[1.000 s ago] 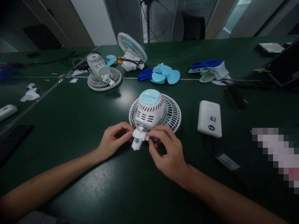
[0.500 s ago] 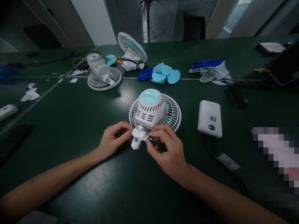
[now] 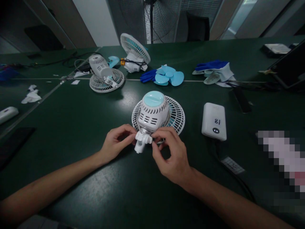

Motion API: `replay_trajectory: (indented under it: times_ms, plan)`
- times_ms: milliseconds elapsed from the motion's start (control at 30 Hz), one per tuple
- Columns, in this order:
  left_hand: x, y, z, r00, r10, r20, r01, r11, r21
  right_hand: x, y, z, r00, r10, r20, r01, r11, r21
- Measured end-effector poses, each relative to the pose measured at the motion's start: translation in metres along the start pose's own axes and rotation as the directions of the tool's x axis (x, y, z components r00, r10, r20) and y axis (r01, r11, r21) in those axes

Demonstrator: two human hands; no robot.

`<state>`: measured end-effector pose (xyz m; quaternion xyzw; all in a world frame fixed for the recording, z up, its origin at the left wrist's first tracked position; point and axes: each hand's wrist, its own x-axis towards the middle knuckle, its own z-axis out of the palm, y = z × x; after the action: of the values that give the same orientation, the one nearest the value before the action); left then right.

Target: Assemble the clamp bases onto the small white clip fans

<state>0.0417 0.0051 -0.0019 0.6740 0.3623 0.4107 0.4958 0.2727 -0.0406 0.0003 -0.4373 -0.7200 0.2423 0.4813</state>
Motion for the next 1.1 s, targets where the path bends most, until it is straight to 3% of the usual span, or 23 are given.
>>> replay_trajectory:
  times_ms: [167,800,1100]
  plan:
    - [0.0,-0.0001,-0.0006,1.0,0.009,0.013,-0.009,1.0,-0.002,-0.0008,0.0019,0.001,0.999,-0.053,-0.004,0.053,0.998,-0.033]
    - [0.0005,-0.0003,-0.001,1.0,0.02,0.016,-0.02,1.0,0.023,0.0033,0.0015,-0.0007,0.999,-0.048,0.022,0.05,0.995,-0.084]
    - [0.0,-0.0018,-0.0011,1.0,0.021,0.014,-0.021,1.0,0.017,-0.0006,0.001,0.0007,0.999,-0.037,-0.005,0.037,0.999,0.006]
